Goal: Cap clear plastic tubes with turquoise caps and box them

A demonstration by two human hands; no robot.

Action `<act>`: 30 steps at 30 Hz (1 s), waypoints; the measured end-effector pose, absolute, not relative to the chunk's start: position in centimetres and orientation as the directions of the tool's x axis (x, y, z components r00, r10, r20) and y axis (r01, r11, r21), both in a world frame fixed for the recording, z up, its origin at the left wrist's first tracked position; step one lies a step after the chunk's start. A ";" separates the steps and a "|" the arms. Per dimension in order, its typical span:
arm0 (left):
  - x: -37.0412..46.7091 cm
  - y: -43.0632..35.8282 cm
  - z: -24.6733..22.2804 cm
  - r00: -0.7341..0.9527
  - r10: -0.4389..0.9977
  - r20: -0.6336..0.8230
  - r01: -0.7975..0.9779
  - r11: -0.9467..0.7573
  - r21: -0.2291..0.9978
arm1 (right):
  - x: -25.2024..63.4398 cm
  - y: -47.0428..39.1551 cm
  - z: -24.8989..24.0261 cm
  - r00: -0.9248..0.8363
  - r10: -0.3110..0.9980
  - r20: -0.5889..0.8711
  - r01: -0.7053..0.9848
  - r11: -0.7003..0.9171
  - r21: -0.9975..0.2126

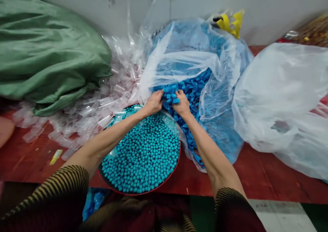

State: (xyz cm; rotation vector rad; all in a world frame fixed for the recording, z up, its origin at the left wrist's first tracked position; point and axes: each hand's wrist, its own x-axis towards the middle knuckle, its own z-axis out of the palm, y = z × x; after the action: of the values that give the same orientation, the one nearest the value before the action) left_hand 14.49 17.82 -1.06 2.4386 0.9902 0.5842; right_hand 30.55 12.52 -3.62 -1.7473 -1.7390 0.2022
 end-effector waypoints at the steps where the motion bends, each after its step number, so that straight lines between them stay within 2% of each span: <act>1: 14.1 17.9 -1.2 0.671 0.706 0.226 0.518 -0.664 0.539 | 30.1 12.3 -3.3 0.087 0.948 0.305 0.859 0.084 -0.506; 3: 13.6 18.7 -1.4 0.698 0.689 0.197 0.486 -0.657 0.575 | 29.3 12.1 -2.6 0.086 0.965 0.249 0.884 0.041 -0.466; 6: 13.9 20.4 -1.2 0.708 0.699 0.107 0.503 -0.604 0.617 | 28.3 12.3 -1.5 0.140 0.975 0.173 0.868 -0.037 -0.496; 10: 15.0 21.9 -1.2 0.714 0.698 0.054 0.561 -0.617 0.552 | 27.3 10.7 -0.4 0.182 0.964 0.195 0.867 -0.065 -0.493; 13: 15.2 22.2 -1.1 0.754 0.649 0.105 0.509 -0.677 0.532 | 26.3 7.4 -0.3 0.142 0.954 0.266 0.907 -0.017 -0.421; 17: 13.8 22.1 -0.7 0.791 0.609 0.058 0.500 -0.698 0.512 | 25.9 3.4 -1.9 -0.001 0.959 0.284 0.955 0.085 -0.284; 21: 10.5 21.6 -0.3 0.880 0.450 0.148 0.362 -0.841 0.402 | 27.7 2.7 -3.6 -0.042 0.965 0.258 0.950 0.119 -0.288; 25: 8.3 21.7 0.0 0.910 0.408 0.068 0.373 -0.881 0.291 | 29.2 3.8 -4.1 -0.054 0.960 0.274 0.924 0.153 -0.350; 28: 9.1 22.5 -0.1 0.894 0.447 0.025 0.412 -0.843 0.346 | 29.5 4.5 -4.2 -0.037 0.948 0.316 0.898 0.171 -0.406; 30: 10.4 23.0 -0.4 0.847 0.530 0.030 0.457 -0.756 0.469 | 29.8 5.0 -4.3 -0.026 0.942 0.335 0.892 0.173 -0.418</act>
State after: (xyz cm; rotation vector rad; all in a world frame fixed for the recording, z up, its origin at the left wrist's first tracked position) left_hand 10.41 23.02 -0.41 2.5710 0.7280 0.2225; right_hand 29.75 4.96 -4.31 -1.7241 -1.9217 0.1226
